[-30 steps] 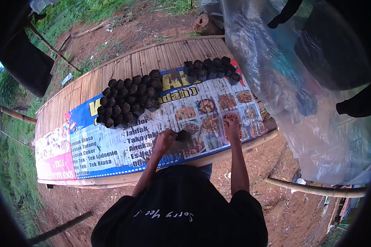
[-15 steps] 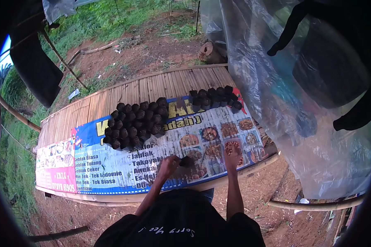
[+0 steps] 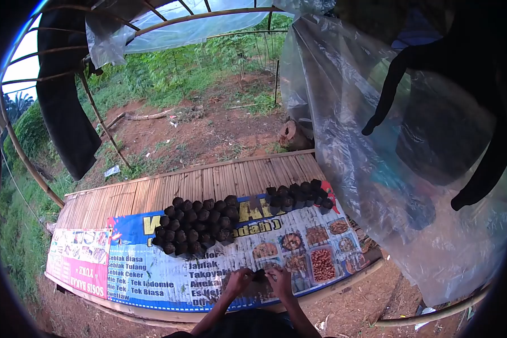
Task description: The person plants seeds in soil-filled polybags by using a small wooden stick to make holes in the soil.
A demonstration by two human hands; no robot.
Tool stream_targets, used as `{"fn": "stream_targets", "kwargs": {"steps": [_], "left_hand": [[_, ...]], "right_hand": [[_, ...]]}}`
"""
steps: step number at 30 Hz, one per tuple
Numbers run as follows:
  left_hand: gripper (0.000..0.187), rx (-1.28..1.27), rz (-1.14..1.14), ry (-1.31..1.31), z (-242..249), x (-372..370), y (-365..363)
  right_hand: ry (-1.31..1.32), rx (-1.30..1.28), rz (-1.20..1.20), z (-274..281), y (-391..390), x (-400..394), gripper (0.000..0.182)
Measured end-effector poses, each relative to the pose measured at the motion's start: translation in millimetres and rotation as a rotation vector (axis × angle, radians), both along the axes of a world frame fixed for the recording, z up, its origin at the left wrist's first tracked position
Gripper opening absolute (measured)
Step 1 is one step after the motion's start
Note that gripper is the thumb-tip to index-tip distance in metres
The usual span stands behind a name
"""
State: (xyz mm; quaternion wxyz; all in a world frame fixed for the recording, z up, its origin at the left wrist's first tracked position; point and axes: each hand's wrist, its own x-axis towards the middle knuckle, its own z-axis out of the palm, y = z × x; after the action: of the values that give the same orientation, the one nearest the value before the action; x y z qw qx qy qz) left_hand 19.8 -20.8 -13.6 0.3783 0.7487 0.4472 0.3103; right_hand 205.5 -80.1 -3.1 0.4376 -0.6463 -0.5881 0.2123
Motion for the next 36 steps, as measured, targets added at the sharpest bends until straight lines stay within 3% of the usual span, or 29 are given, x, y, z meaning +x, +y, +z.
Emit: {"fn": "stream_targets", "kwargs": {"steps": [1, 3, 5, 10, 14, 23, 34, 36], "left_hand": [[0.013, 0.006, 0.0, 0.0, -3.0, -0.3, 0.3], [0.013, -0.001, -0.005, -0.021, -3.7, 0.2, 1.0], [0.013, -0.015, -0.006, -0.021, 0.5, 0.0, 0.5], [0.013, -0.016, -0.029, -0.038, 1.2, -0.7, 0.9], [0.013, 0.012, -0.021, -0.056, -6.5, -0.3, 3.2], [0.012, 0.016, -0.034, -0.056, -3.3, 0.0, 4.3], [0.011, -0.029, 0.0, -0.056, -8.9, 1.1, 2.1], [0.012, 0.066, -0.045, -0.057, -7.7, 1.2, 5.3]], "right_hand": [[0.0, 0.006, 0.0, 7.8, 2.2, -7.6, 0.016], [-0.301, -0.047, 0.113, 21.5, 1.3, -16.8, 0.017], [-0.367, -0.087, 0.122, 7.9, 4.8, -19.3, 0.018], [-0.619, 0.133, 0.092, -9.0, 14.5, -21.8, 0.01], [-0.554, 0.066, 0.1, -17.0, 17.8, -22.3, 0.007], [-0.668, 0.089, 0.062, -22.7, 21.3, -24.0, 0.002], [-0.636, 0.099, 0.142, -12.3, 12.6, -20.4, 0.01], [-0.653, 0.076, 0.144, -7.9, 14.9, -21.3, 0.011]]}}
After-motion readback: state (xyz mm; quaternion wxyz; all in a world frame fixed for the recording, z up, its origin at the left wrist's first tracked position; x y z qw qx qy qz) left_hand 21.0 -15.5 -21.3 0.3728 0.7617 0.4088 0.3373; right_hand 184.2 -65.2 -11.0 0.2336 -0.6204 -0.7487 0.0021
